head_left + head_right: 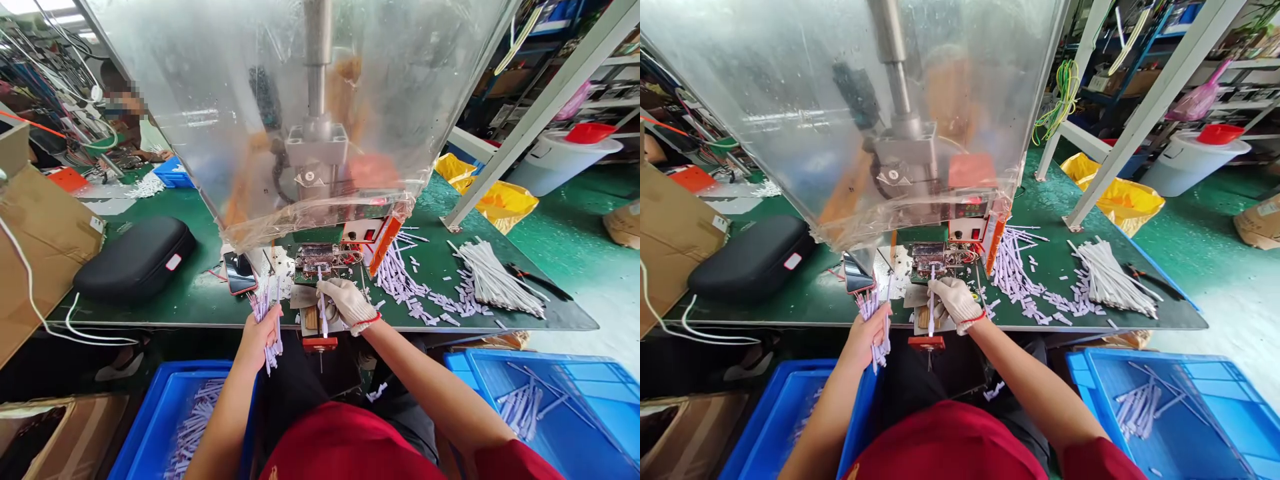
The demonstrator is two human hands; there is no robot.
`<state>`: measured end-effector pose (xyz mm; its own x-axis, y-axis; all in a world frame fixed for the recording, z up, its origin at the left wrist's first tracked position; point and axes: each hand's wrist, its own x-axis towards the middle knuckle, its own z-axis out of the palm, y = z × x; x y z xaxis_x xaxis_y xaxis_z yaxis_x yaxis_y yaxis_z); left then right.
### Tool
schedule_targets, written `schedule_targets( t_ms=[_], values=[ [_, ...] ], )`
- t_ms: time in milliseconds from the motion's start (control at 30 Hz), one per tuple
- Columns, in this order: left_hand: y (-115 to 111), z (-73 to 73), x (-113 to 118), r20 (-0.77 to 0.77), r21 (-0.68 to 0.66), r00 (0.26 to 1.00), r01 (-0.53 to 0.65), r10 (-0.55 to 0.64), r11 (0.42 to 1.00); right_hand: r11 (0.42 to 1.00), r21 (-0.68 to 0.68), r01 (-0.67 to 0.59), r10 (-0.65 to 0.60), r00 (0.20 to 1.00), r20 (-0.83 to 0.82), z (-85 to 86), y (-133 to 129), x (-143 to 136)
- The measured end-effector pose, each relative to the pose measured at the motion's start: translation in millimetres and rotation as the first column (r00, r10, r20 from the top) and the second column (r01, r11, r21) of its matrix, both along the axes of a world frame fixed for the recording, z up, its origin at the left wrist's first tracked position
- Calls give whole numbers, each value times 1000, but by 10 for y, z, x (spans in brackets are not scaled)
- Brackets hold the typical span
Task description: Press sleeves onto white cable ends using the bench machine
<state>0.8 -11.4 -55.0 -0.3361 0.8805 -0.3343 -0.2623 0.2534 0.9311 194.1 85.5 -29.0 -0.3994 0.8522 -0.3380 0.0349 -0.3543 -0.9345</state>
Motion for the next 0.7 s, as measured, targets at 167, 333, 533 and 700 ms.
schedule_targets(
  t_ms=[167, 333, 533, 700],
  values=[
    [-20, -21, -1, 13, 10, 1000, 0, 0, 1000, 998, -67, 13, -14, 1000, -16, -15, 59, -61],
    [-21, -30, 3, 0, 2, 1000, 6, -6, 1000, 997, -76, -6, 4, 999, -38, 39, 80, -67],
    [-26, 31, 0, -36, 15, 997, 69, -68, 998, 997, -73, 10, -13, 999, -41, 8, 77, -78],
    [13, 198, -7, -121, 23, 958, 264, -259, 964, 999, 19, -43, 41, 998, 56, 89, 77, 29]
  ],
)
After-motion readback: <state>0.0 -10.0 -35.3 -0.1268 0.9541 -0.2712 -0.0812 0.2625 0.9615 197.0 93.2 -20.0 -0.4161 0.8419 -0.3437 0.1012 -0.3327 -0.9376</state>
